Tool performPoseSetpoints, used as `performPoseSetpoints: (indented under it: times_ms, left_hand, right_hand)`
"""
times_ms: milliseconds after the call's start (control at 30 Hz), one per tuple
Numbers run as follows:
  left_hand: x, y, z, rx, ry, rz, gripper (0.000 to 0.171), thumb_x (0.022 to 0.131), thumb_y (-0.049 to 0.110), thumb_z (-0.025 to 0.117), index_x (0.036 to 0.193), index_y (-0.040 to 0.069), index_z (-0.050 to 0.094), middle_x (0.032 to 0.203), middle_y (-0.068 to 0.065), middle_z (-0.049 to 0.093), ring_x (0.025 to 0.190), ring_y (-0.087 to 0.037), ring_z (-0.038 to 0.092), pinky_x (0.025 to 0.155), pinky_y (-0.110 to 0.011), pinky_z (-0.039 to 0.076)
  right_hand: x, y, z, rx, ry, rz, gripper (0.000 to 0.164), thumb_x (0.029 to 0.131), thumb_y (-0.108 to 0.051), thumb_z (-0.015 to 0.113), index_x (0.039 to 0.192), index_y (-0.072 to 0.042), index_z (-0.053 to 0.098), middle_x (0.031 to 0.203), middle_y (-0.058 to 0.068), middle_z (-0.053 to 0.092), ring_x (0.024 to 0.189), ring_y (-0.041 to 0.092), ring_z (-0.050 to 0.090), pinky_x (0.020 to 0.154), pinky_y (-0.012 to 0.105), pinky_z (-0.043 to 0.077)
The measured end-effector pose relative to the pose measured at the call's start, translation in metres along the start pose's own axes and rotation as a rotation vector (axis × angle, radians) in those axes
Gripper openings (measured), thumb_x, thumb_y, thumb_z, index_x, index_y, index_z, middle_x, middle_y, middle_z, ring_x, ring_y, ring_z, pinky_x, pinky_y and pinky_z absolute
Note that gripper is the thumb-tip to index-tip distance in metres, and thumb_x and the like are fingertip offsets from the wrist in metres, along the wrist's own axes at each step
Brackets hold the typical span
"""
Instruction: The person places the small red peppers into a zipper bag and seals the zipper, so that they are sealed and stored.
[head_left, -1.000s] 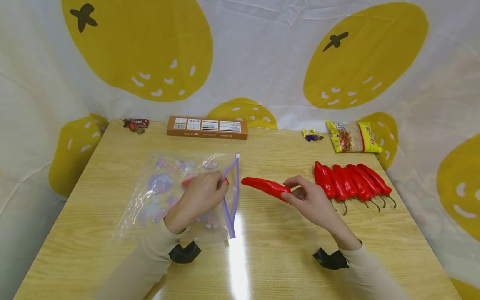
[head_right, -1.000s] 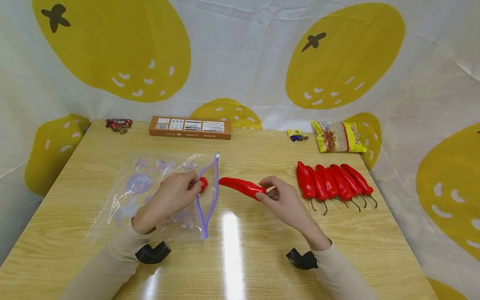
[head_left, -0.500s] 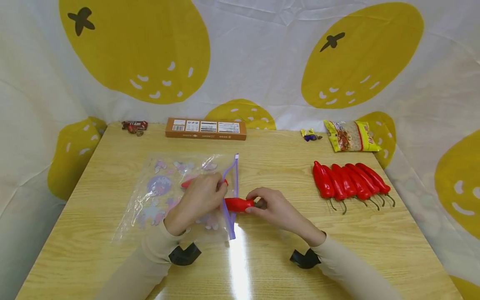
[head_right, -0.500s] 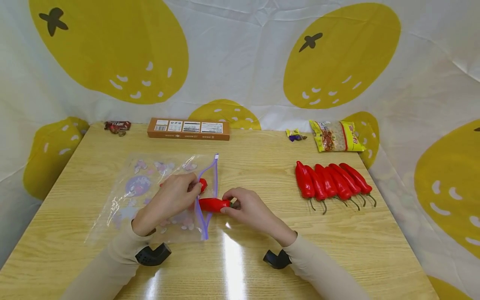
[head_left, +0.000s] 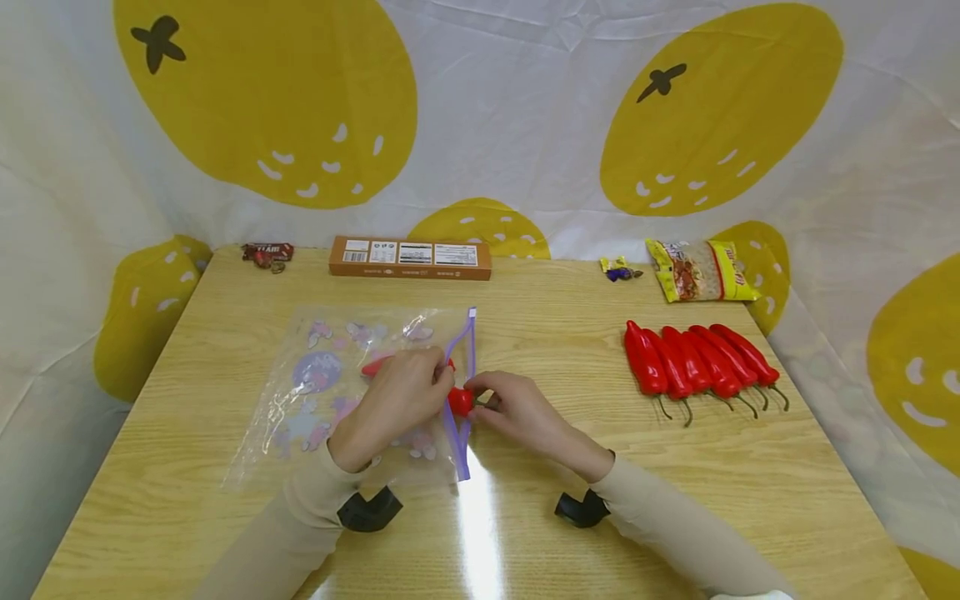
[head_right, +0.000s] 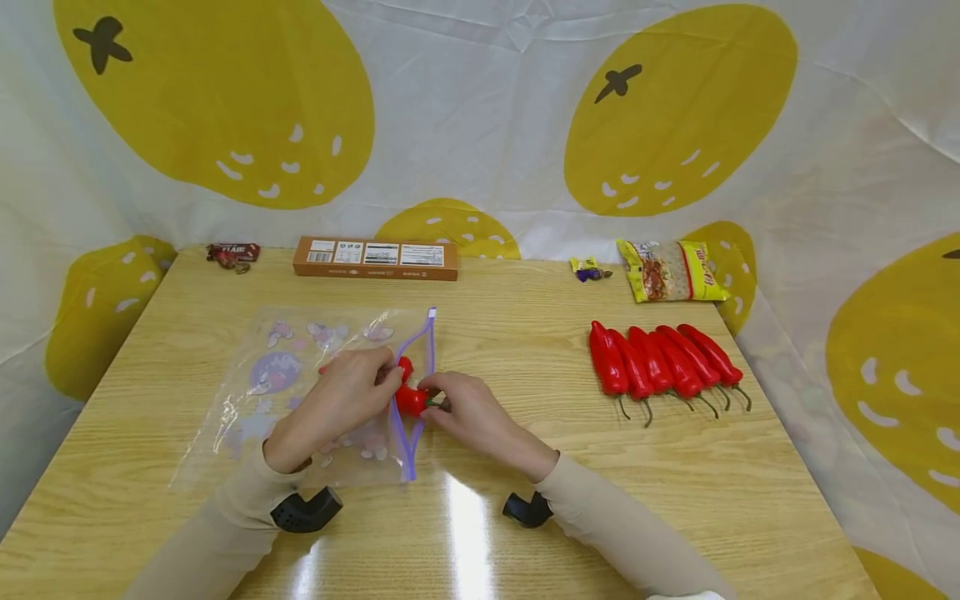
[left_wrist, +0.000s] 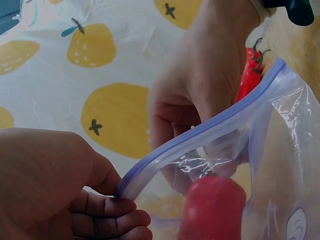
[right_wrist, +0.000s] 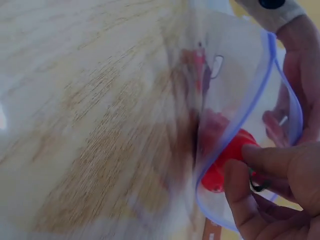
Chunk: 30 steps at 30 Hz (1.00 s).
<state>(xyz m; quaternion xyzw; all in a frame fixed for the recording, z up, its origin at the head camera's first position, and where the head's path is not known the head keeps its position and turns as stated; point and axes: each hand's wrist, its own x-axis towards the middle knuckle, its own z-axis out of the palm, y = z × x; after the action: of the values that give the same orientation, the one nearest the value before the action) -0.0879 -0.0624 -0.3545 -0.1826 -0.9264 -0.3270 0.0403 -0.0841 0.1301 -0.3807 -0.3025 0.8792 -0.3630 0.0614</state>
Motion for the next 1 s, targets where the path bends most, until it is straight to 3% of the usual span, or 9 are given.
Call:
performPoseSetpoints:
  times_ms: [300, 533, 767, 1000]
  left_hand:
    - [0.000, 0.000, 0.000, 0.015, 0.015, 0.015, 0.023, 0.083, 0.012, 0.054, 0.062, 0.012, 0.046, 0.054, 0.003, 0.040, 0.045, -0.009, 0.036, 0.041, -0.023, 0.029]
    - [0.000, 0.001, 0.000, 0.010, 0.001, 0.020, 0.019, 0.082, 0.011, 0.053, 0.064, 0.012, 0.048, 0.055, 0.003, 0.042, 0.047, -0.010, 0.037, 0.043, -0.024, 0.031]
    - [0.000, 0.001, 0.000, 0.005, 0.005, 0.015, 0.024, 0.083, 0.011, 0.052, 0.060, 0.013, 0.042, 0.053, 0.004, 0.038, 0.044, -0.007, 0.034, 0.041, -0.022, 0.028]
    - [0.000, 0.001, 0.000, 0.019, -0.004, 0.013, 0.022, 0.083, 0.013, 0.052, 0.061, 0.013, 0.046, 0.054, 0.004, 0.041, 0.047, -0.009, 0.038, 0.044, -0.024, 0.031]
  right_hand:
    - [0.019, -0.004, 0.009, -0.194, 0.018, 0.001, 0.021, 0.081, -0.014, 0.067, 0.101, -0.009, 0.063, 0.075, -0.003, 0.066, 0.062, 0.003, 0.058, 0.055, 0.016, 0.044]
    - [0.034, -0.003, 0.009, -0.318, 0.082, 0.020, 0.018, 0.080, -0.026, 0.070, 0.087, -0.011, 0.064, 0.065, -0.005, 0.063, 0.053, 0.003, 0.053, 0.049, 0.016, 0.040]
    - [0.042, 0.001, 0.011, -0.383, 0.082, 0.062, 0.028, 0.080, -0.036, 0.068, 0.075, -0.009, 0.061, 0.058, -0.004, 0.057, 0.047, 0.005, 0.045, 0.043, 0.018, 0.036]
    - [0.042, 0.004, 0.014, -0.407, 0.073, 0.083, 0.029, 0.082, -0.037, 0.066, 0.068, -0.012, 0.059, 0.052, -0.006, 0.049, 0.044, 0.005, 0.042, 0.040, 0.019, 0.034]
